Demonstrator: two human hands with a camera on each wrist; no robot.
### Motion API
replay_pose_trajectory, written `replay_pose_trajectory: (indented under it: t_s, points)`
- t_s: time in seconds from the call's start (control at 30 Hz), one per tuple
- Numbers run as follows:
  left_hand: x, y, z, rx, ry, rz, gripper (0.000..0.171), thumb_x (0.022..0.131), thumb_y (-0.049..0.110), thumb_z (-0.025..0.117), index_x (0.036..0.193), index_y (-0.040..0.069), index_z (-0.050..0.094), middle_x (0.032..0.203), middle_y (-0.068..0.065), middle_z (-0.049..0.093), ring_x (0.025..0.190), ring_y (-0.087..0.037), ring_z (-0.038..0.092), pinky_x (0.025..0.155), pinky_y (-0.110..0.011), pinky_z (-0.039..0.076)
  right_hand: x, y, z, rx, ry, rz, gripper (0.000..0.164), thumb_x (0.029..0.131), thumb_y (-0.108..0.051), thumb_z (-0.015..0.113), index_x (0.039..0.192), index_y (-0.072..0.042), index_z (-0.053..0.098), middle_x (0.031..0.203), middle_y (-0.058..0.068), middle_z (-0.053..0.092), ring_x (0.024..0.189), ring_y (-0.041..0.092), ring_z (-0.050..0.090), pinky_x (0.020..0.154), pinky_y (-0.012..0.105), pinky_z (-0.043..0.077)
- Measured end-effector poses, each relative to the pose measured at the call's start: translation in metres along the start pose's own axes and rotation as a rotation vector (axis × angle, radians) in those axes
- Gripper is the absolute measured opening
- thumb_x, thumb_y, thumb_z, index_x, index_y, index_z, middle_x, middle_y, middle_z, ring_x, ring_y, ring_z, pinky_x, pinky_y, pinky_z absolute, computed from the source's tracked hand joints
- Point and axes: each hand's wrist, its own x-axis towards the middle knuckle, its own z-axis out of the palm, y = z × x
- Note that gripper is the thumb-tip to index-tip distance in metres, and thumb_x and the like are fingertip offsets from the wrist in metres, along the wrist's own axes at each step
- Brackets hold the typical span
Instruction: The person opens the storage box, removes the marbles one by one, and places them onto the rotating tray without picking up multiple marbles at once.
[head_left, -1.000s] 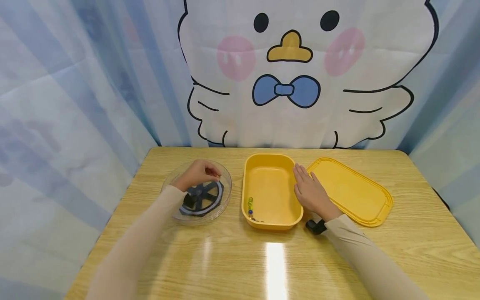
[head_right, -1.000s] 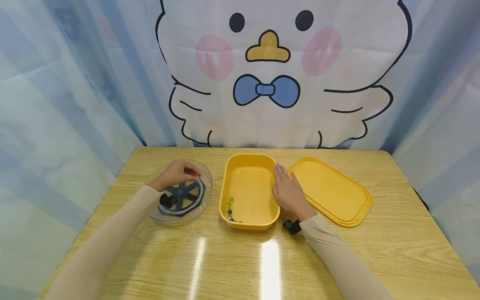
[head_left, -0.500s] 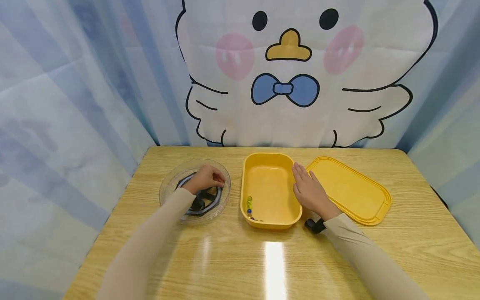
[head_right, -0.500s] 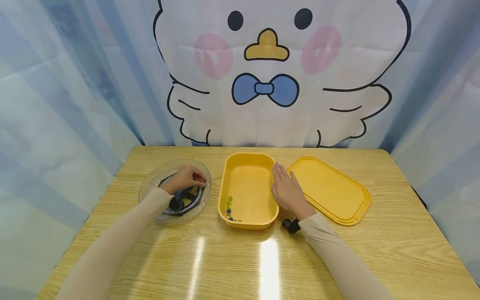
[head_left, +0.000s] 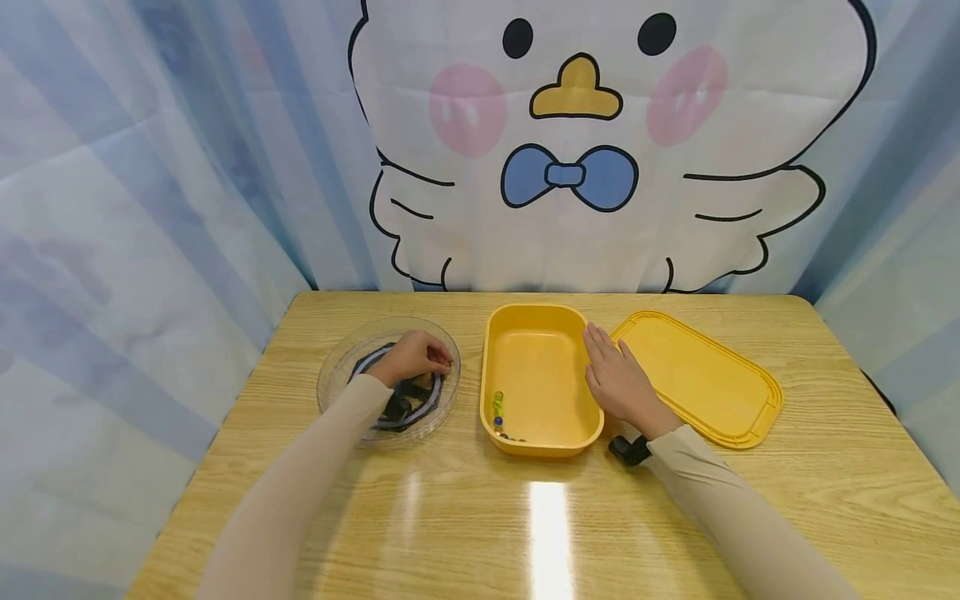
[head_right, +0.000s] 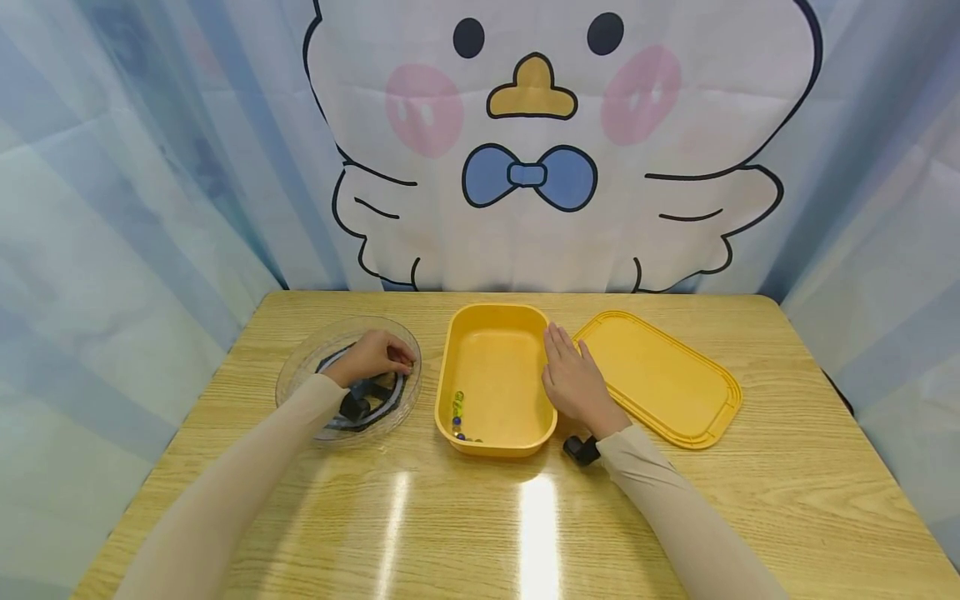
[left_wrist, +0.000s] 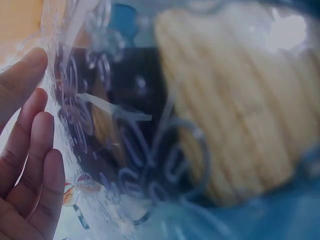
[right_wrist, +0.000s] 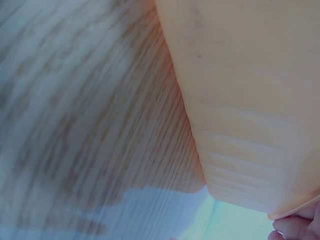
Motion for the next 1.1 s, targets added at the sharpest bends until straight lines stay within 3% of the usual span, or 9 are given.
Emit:
replay_pose_trajectory:
  t_s: [0.37,0.63,0.77,0.9,1.1]
  points:
    - [-0.005,-0.001,-0.005,-0.045,0.013,-0.034,0.019,0.081,0.011,0.071,0.098,0.004,0.074,0.093,-0.012,0.072,0.076,-0.015,0.067,0.068,-0.027,0.055,-0.001,-0.002,0.0,0.012,-0.001,0.001,0.057,0.098,-0.017,0.035,0.147,0.006,0.018,0.155,0.022,0.016,0.143,0.037,0.019,0.113,0.057,0.016]
    - [-0.012,0.007,-0.02,0.005,0.052,-0.029,0.022,0.083,0.015,0.07,0.104,0.008,0.073,0.101,-0.01,0.071,0.086,-0.019,0.067,0.075,-0.031,0.054,-0.001,-0.001,-0.001,0.008,0.0,-0.004,0.057,0.098,-0.017,0.035,0.147,0.006,0.018,0.155,0.022,0.016,0.143,0.036,0.019,0.113,0.056,0.017]
    - [-0.013,0.026,-0.03,0.014,0.078,0.004,0.023,0.084,0.015,0.068,0.106,0.008,0.072,0.103,-0.01,0.071,0.087,-0.019,0.065,0.075,-0.031,0.053,0.0,0.0,0.0,0.012,-0.004,-0.002,0.057,0.098,-0.017,0.035,0.147,0.006,0.017,0.155,0.022,0.015,0.143,0.037,0.018,0.113,0.056,0.016]
    - [-0.011,0.054,-0.034,0.022,0.076,0.062,0.024,0.085,0.017,0.068,0.107,0.009,0.072,0.104,-0.008,0.071,0.088,-0.018,0.063,0.077,-0.031,0.053,0.0,0.001,0.002,0.004,-0.002,0.001,0.057,0.098,-0.018,0.035,0.147,0.006,0.018,0.155,0.022,0.015,0.143,0.037,0.019,0.113,0.056,0.016]
    - [-0.004,0.099,-0.023,0.063,0.0,0.208,0.022,0.085,0.021,0.067,0.104,0.012,0.073,0.101,-0.003,0.07,0.09,-0.015,0.062,0.085,-0.033,0.052,0.001,0.001,0.001,0.01,-0.003,-0.001,0.057,0.098,-0.018,0.035,0.147,0.006,0.017,0.155,0.022,0.015,0.143,0.037,0.018,0.113,0.057,0.016]
